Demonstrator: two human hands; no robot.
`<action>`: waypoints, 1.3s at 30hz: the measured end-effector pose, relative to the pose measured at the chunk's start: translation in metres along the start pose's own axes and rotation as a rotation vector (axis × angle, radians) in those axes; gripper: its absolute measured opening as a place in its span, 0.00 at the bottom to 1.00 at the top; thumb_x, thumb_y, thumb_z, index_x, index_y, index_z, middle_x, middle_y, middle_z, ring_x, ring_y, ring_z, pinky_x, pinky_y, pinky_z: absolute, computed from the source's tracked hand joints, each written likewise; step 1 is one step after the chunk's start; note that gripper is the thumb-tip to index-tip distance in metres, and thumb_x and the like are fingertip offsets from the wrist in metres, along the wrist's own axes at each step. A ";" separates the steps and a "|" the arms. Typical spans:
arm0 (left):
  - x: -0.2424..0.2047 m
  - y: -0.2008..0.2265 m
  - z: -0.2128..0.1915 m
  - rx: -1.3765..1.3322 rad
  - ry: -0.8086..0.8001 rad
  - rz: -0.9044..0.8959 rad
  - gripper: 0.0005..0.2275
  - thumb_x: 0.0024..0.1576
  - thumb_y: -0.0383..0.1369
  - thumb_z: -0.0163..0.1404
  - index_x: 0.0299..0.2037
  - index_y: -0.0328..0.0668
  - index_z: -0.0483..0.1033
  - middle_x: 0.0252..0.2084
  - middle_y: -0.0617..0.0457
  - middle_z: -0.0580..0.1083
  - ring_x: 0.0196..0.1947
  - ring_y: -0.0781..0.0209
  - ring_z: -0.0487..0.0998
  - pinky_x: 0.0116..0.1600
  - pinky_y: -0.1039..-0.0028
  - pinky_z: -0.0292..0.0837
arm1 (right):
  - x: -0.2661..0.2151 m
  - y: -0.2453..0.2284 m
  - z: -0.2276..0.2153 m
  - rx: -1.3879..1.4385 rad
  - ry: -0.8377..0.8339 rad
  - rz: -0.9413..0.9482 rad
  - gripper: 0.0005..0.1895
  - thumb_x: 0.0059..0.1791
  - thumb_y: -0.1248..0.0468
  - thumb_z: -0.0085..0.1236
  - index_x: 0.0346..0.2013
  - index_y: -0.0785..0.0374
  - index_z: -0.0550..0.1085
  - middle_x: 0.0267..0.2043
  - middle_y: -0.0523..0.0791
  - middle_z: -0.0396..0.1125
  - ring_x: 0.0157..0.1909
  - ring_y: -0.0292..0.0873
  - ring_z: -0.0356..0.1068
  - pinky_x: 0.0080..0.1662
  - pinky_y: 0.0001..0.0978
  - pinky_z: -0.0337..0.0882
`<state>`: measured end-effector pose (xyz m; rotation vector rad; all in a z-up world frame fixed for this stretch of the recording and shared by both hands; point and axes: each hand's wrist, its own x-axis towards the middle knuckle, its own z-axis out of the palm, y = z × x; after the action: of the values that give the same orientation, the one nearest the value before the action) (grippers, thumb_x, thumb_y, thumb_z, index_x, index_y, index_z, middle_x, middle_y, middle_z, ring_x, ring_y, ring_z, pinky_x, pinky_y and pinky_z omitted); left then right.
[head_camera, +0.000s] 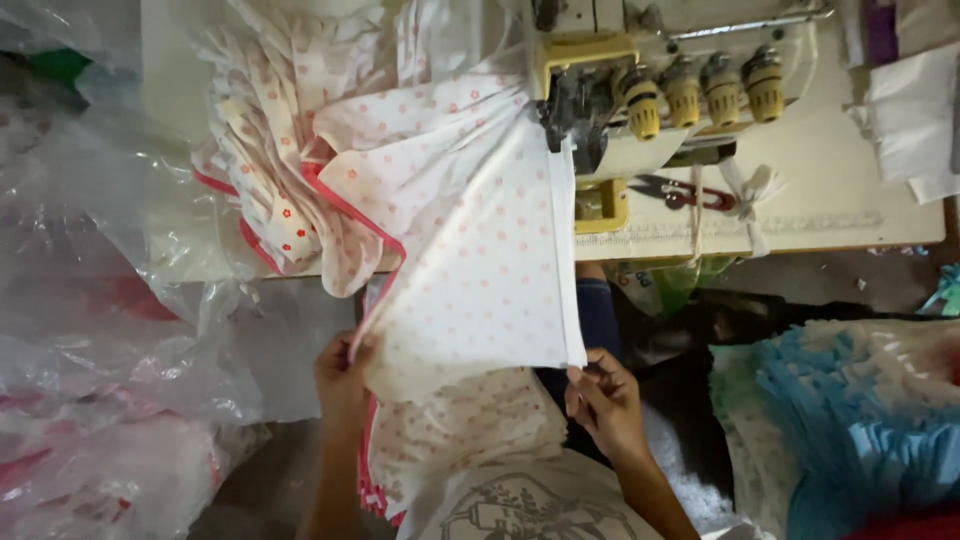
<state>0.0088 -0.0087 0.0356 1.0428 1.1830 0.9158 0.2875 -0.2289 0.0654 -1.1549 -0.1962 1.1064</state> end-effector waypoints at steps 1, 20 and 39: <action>0.002 0.020 0.009 -0.004 -0.002 0.003 0.06 0.56 0.33 0.60 0.30 0.45 0.76 0.24 0.64 0.69 0.25 0.75 0.65 0.29 0.80 0.60 | 0.002 -0.008 0.008 -0.002 -0.001 -0.005 0.09 0.52 0.64 0.57 0.42 0.66 0.71 0.13 0.48 0.65 0.07 0.31 0.43 0.13 0.24 0.40; 0.174 0.120 0.051 0.082 0.067 0.429 0.11 0.57 0.40 0.66 0.34 0.48 0.77 0.27 0.57 0.71 0.28 0.72 0.71 0.36 0.81 0.69 | 0.140 -0.081 0.097 0.048 0.101 -0.434 0.06 0.55 0.74 0.51 0.47 0.69 0.69 0.16 0.54 0.67 0.06 0.36 0.54 0.13 0.22 0.51; 0.160 0.091 0.140 1.419 0.033 0.736 0.25 0.55 0.36 0.61 0.58 0.34 0.65 0.58 0.36 0.67 0.60 0.31 0.67 0.51 0.44 0.74 | -0.087 0.087 -0.161 -0.992 0.462 -0.053 0.11 0.58 0.61 0.56 0.35 0.64 0.77 0.27 0.44 0.71 0.31 0.35 0.67 0.36 0.31 0.66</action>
<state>0.1704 0.1477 0.0892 2.7258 1.4758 0.4999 0.2953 -0.3998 -0.0431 -2.2336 -0.4331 0.6400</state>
